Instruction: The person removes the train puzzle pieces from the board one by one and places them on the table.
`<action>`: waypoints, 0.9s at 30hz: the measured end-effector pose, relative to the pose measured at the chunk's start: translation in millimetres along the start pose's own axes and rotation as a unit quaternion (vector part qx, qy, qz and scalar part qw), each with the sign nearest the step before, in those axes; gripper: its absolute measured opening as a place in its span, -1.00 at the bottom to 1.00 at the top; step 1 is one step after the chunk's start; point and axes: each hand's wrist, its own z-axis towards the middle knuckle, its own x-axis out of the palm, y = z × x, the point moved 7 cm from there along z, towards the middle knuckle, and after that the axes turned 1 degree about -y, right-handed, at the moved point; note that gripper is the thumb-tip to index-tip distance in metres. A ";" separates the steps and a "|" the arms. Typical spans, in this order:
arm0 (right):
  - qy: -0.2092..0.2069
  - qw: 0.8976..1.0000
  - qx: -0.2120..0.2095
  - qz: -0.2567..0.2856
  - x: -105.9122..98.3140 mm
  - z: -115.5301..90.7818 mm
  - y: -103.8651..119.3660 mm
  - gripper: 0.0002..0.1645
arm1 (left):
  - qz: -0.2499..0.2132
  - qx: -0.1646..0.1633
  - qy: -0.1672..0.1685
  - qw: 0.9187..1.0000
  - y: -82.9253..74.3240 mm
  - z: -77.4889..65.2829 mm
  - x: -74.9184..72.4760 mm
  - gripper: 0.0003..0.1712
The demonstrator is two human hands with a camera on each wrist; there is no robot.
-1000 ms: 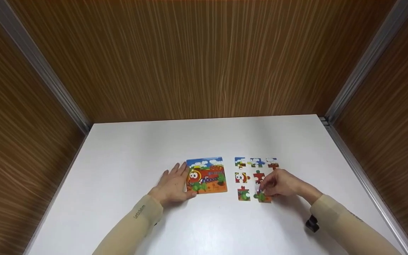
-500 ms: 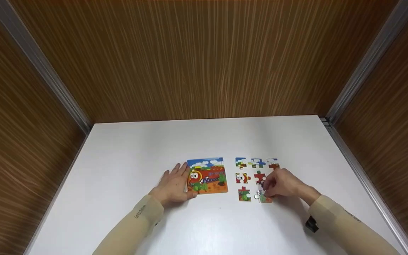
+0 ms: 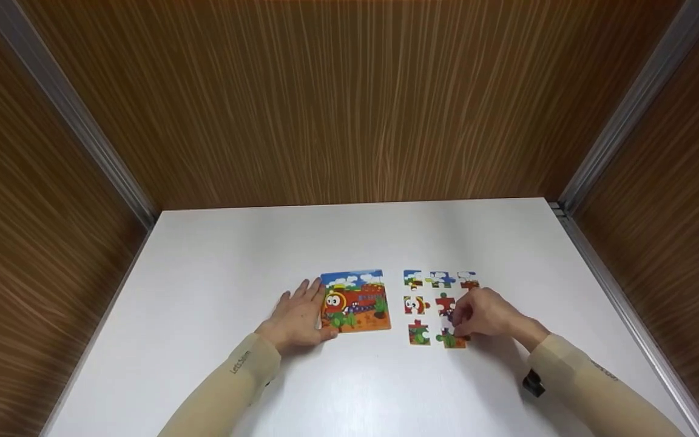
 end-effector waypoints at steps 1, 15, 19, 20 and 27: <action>-0.001 1.000 0.000 -0.001 -0.6 0.2 0.4 -0.85 | 0.000 0.000 -0.001 1.000 0.2 -0.1 0.0 0.30; -0.028 0.999 -0.036 0.007 -2.4 14.2 28.5 -0.91 | -0.002 0.005 -0.002 1.000 -0.3 0.7 -0.5 0.29; -0.033 0.998 -0.055 0.007 -0.3 18.9 40.9 -0.93 | -0.001 0.005 0.000 1.000 0.3 0.7 0.0 0.30; -0.033 0.998 -0.060 0.007 0.6 20.1 43.7 -0.92 | -0.001 0.004 0.001 1.000 0.5 0.6 0.2 0.30; -0.028 0.994 -0.105 0.012 6.9 29.6 63.4 -0.94 | -0.003 -0.001 0.003 1.000 0.9 0.2 -0.1 0.30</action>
